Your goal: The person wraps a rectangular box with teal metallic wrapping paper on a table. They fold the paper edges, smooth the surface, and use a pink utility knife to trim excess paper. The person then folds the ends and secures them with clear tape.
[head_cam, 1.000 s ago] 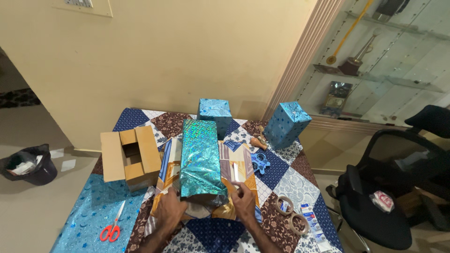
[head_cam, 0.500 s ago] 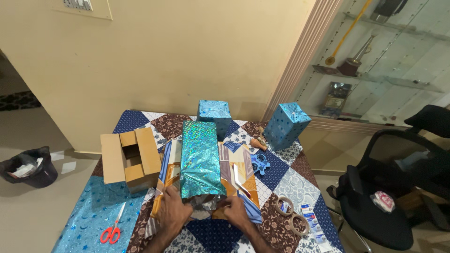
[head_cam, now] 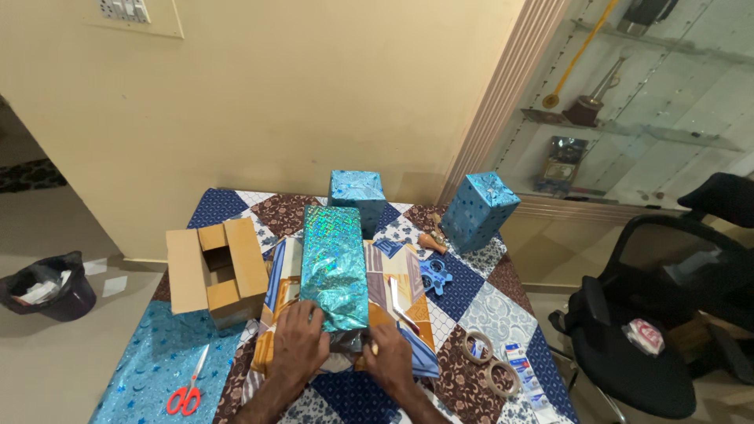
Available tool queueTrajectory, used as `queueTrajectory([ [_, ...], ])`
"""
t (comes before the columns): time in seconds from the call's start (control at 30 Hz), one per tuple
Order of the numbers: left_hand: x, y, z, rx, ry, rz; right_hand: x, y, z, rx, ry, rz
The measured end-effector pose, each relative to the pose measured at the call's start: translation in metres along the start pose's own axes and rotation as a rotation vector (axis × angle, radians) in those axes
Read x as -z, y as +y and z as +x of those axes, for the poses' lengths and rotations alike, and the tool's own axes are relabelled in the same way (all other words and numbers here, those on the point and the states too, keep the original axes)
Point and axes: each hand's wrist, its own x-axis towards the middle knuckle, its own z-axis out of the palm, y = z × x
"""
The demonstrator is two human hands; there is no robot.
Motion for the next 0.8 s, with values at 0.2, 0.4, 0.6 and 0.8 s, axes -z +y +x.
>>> queueTrajectory([
  [0.2, -0.006, -0.013, -0.005, -0.063, -0.032, 0.038, -0.009, 0.019, 0.001, 0.005, -0.074, -0.067],
  [0.4, 0.005, -0.016, -0.007, -0.122, -0.120, 0.035, -0.020, 0.065, 0.012, -0.371, 0.109, 0.168],
  [0.6, 0.014, -0.009, -0.003, 0.305, -0.019, -0.161, -0.010, 0.058, 0.038, -0.434, 0.208, 0.495],
  [0.8, 0.000, -0.022, 0.013, 0.724, -0.122, -0.299, -0.012, 0.031, 0.053, -0.390, -0.154, 0.331],
])
